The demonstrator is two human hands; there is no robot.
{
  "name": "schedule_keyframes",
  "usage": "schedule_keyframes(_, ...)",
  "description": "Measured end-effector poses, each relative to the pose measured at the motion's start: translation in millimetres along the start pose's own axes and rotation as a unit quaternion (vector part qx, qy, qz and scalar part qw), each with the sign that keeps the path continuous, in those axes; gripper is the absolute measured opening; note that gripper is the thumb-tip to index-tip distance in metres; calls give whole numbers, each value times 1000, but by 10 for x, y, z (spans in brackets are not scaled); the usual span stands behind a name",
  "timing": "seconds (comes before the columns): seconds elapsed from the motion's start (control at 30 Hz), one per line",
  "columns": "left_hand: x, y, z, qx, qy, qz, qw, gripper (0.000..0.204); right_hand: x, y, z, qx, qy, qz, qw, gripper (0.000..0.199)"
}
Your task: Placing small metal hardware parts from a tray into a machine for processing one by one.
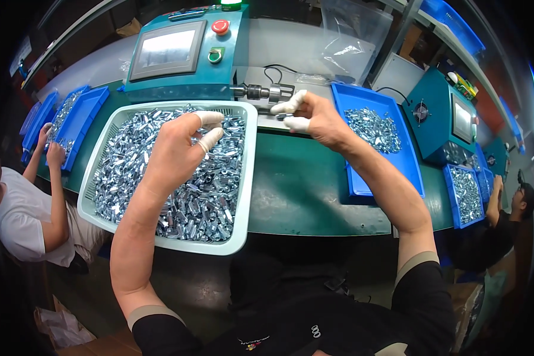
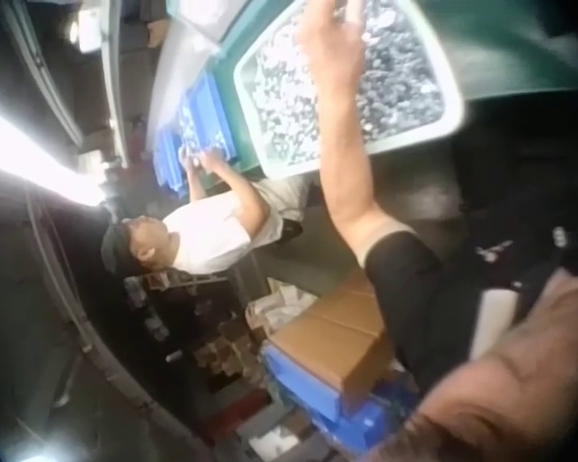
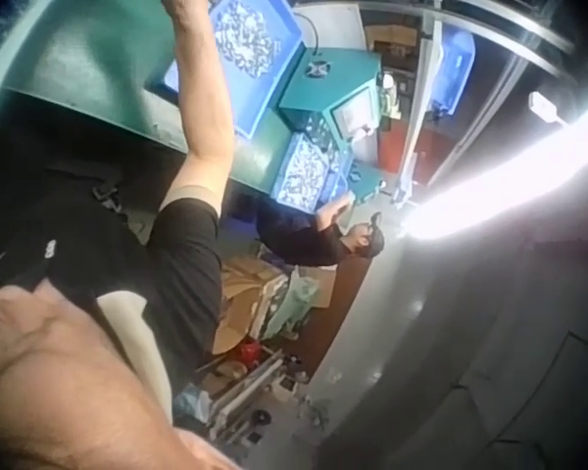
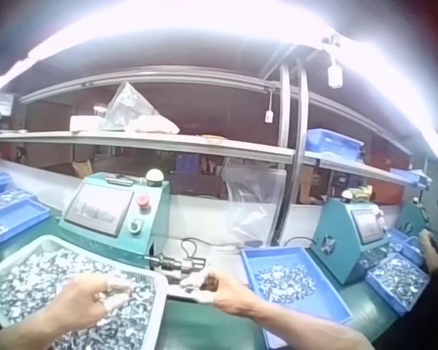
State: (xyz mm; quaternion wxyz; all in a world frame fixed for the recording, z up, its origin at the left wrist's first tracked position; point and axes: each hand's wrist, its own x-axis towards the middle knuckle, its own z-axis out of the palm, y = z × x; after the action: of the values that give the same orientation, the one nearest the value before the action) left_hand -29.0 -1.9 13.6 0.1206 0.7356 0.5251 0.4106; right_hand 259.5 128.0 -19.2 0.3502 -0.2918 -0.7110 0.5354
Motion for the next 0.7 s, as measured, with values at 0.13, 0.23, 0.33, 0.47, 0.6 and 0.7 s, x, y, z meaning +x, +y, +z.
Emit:
schedule_keyframes(0.13, 17, -8, 49, 5, -8, 18, 1000, 23, -207, 33, -401, 33, 75, 81, 993, 24)
schedule_keyframes(0.23, 15, -15, 66, 15, -10, 29, 999, 24, -276, 158, -591, 74, 108, 100, 986, 26)
schedule_keyframes(0.33, 18, -44, 85, 13, -13, 11, 1000, 25, -278, 254, -701, 77, 148, 109, 980, 24)
schedule_keyframes(0.47, 24, -24, 95, 23, -33, -5, 999, 23, -175, 434, -848, 15, 194, 106, 975, 27)
schedule_keyframes(0.6, 33, -48, 104, 25, -42, -13, 999, 23, -14, 572, -904, -58, 190, 77, 977, 30)
schedule_keyframes(0.7, 24, -100, 121, 13, -26, 0, 1000, 26, 136, 564, -882, -168, 172, 74, 968, 25)
